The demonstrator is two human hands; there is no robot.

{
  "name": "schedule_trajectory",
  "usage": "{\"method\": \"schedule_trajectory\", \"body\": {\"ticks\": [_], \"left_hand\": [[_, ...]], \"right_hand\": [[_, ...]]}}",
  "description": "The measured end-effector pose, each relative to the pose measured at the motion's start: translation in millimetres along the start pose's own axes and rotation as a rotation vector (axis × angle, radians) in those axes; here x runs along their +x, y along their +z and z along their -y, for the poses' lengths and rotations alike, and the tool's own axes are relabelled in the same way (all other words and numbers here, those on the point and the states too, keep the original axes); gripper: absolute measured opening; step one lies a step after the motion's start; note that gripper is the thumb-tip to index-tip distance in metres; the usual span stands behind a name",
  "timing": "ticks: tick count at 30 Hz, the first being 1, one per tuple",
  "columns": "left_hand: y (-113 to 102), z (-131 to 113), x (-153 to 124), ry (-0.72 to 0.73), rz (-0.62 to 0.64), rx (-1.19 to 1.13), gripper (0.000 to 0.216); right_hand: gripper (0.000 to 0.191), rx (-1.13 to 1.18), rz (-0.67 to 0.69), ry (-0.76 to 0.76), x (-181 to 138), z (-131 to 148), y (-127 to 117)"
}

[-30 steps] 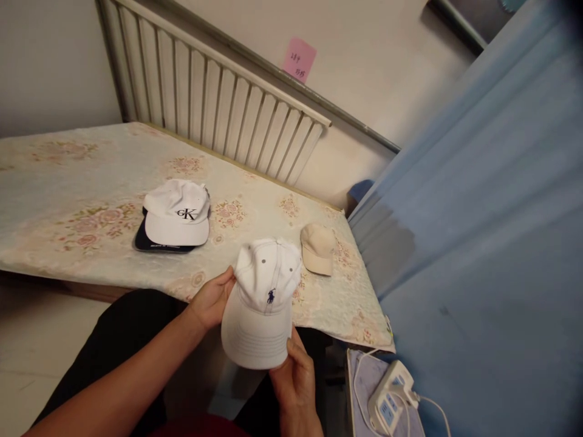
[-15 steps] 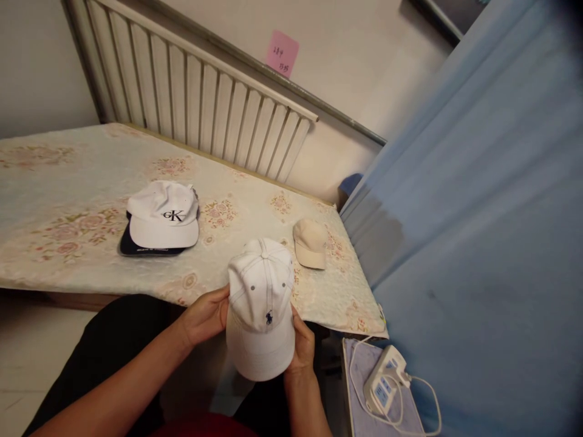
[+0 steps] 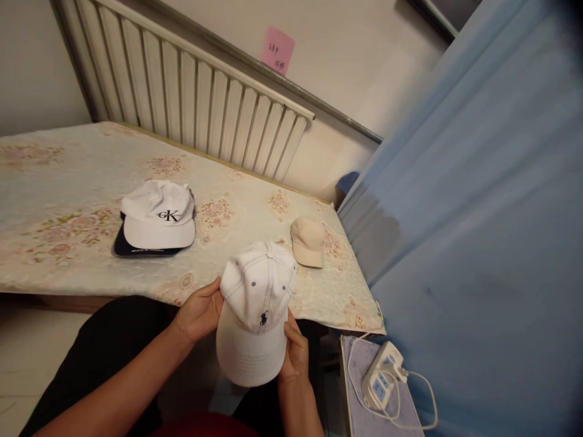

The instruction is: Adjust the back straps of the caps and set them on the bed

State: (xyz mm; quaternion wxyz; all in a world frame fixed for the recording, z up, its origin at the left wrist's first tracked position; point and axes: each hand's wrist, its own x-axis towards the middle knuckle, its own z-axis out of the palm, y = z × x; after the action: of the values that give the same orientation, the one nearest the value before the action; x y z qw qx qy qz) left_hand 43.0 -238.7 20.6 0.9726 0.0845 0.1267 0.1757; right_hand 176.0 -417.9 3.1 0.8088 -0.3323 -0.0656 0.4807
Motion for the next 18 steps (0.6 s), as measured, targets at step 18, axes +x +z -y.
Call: {"method": "schedule_trajectory", "body": {"ticks": [18], "left_hand": [[22, 23, -5, -0.143, 0.051, 0.060, 0.037]], "right_hand": [[0.053, 0.058, 0.008, -0.014, -11, 9, 43]]}}
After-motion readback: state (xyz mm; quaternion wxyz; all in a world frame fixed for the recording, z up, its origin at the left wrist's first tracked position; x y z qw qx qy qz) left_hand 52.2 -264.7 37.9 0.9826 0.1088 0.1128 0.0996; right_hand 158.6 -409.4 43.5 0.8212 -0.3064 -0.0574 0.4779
